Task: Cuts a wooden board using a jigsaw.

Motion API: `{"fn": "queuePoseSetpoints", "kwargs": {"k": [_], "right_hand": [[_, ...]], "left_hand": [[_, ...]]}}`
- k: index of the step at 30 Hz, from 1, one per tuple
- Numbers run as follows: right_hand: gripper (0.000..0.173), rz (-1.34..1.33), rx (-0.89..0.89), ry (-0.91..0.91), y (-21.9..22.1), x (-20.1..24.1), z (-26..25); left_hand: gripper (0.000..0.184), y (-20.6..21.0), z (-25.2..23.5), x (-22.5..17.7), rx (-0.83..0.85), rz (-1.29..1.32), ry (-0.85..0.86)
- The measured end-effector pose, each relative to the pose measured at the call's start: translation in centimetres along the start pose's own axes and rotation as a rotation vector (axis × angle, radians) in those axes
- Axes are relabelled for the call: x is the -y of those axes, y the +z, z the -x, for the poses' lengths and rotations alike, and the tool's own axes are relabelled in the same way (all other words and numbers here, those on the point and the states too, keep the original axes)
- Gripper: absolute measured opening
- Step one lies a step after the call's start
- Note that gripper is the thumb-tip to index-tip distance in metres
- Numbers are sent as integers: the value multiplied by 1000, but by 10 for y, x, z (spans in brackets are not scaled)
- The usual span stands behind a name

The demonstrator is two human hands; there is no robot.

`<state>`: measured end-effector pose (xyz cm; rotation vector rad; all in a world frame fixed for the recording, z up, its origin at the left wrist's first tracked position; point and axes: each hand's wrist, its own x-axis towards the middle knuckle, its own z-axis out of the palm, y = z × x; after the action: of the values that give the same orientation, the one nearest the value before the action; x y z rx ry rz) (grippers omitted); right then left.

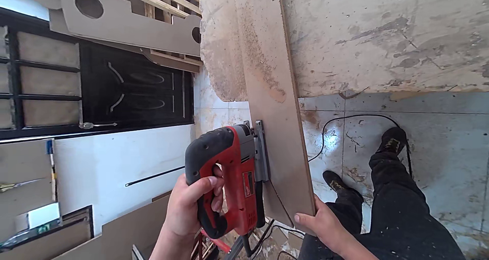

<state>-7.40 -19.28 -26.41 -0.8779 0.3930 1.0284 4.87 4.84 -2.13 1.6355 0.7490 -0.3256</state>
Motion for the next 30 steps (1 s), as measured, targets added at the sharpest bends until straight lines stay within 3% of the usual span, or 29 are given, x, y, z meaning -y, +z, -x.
{"fn": "queuePoseSetpoints", "kwargs": {"k": [30], "right_hand": [[82, 26, 2, 8, 0, 1, 0]], "left_hand": [[25, 4, -7, -10, -22, -6, -25]]}}
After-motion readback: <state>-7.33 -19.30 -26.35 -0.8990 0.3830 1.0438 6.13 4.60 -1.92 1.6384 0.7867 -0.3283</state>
